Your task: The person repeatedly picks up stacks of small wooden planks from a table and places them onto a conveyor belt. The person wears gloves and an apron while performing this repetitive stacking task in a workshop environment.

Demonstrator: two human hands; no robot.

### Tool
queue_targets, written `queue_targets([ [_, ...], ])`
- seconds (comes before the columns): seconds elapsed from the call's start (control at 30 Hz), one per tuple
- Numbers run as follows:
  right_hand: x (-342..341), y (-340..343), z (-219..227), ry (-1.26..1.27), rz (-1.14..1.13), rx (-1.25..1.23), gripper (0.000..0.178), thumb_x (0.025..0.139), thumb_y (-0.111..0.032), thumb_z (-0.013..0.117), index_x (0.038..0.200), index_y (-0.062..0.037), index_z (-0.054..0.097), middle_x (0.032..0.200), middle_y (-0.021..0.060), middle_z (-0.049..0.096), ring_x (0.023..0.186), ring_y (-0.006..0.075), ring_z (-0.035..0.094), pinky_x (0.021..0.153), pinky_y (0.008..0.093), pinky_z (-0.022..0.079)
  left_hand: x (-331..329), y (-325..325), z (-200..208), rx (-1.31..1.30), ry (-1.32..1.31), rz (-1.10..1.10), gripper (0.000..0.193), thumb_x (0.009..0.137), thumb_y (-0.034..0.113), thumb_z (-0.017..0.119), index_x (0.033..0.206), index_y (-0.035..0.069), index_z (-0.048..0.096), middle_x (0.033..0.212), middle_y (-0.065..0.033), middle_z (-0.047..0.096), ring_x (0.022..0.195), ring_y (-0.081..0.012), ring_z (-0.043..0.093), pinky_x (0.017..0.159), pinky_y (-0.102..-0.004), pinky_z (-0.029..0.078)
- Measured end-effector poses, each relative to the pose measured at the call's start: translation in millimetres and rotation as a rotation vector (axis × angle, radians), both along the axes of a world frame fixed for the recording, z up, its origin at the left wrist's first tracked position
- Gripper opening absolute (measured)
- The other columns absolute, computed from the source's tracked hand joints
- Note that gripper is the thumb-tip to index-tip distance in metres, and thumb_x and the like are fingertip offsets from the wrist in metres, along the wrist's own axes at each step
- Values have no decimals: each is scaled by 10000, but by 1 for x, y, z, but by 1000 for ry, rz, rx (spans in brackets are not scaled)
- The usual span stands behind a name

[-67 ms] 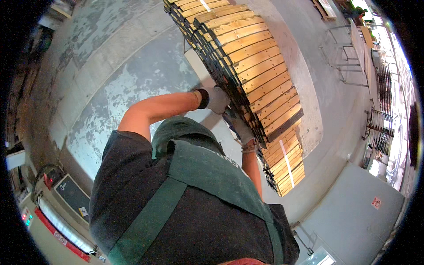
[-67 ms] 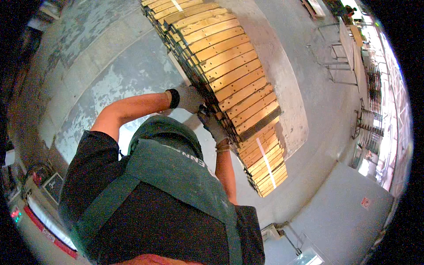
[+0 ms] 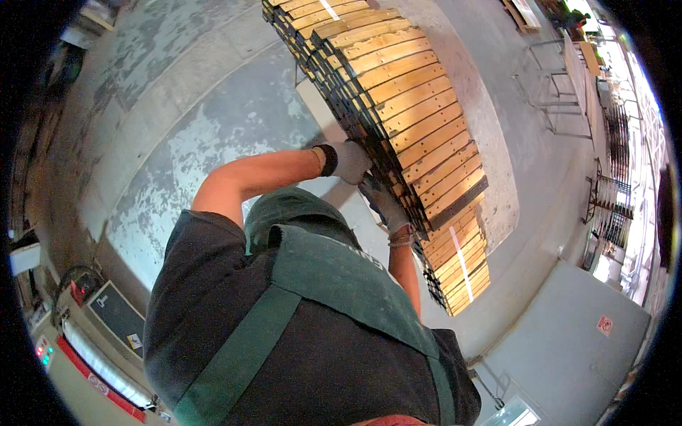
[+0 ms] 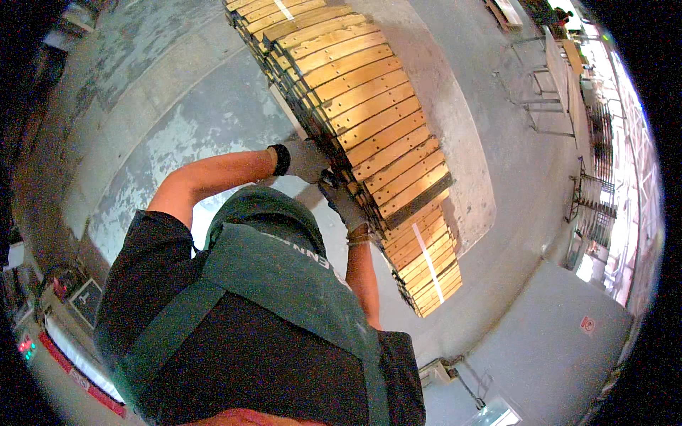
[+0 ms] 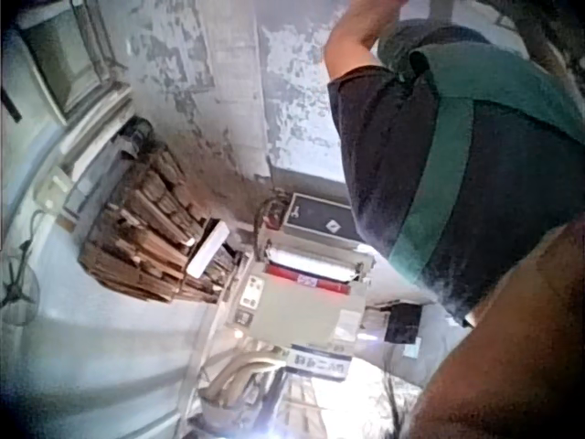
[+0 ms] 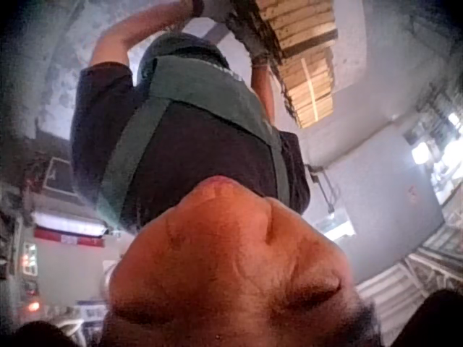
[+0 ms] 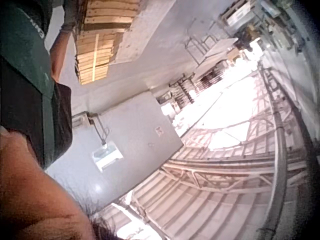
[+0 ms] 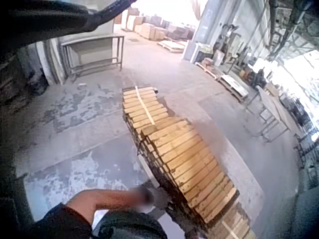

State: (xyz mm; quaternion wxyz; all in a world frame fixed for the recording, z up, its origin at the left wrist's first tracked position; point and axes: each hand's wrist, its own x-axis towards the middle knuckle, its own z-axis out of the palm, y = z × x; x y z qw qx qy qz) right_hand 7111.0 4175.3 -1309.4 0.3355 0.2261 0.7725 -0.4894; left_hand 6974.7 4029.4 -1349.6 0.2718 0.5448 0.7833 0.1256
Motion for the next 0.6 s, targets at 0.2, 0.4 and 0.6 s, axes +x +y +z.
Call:
queue_targets([
  [0.2,-2,12,-9,32,-129,-22,588,1005,-374,640,1499,-113,458,1409,65,580,1222,184,581,959,338,498,-7,21,-43,31,-47,-28,302,805,201,622,989,17,775,964,-213,744,966,-411,704,849,-506,556],
  [0.4,-12,-4,13,-69,-70,104,618,949,-465,694,1434,-108,552,1243,44,673,1065,130,629,828,260,499,-3,-21,-3,329,56,-6,249,934,253,594,1014,64,734,966,-177,732,941,-373,708,848,-475,572],
  [0.6,-45,-52,1,21,134,-86,556,993,-409,632,1444,-96,538,1240,116,677,1090,175,628,878,308,510,-55,-90,-8,76,118,-37,306,913,333,624,1135,137,701,1010,-171,740,969,-365,705,944,-469,531],
])
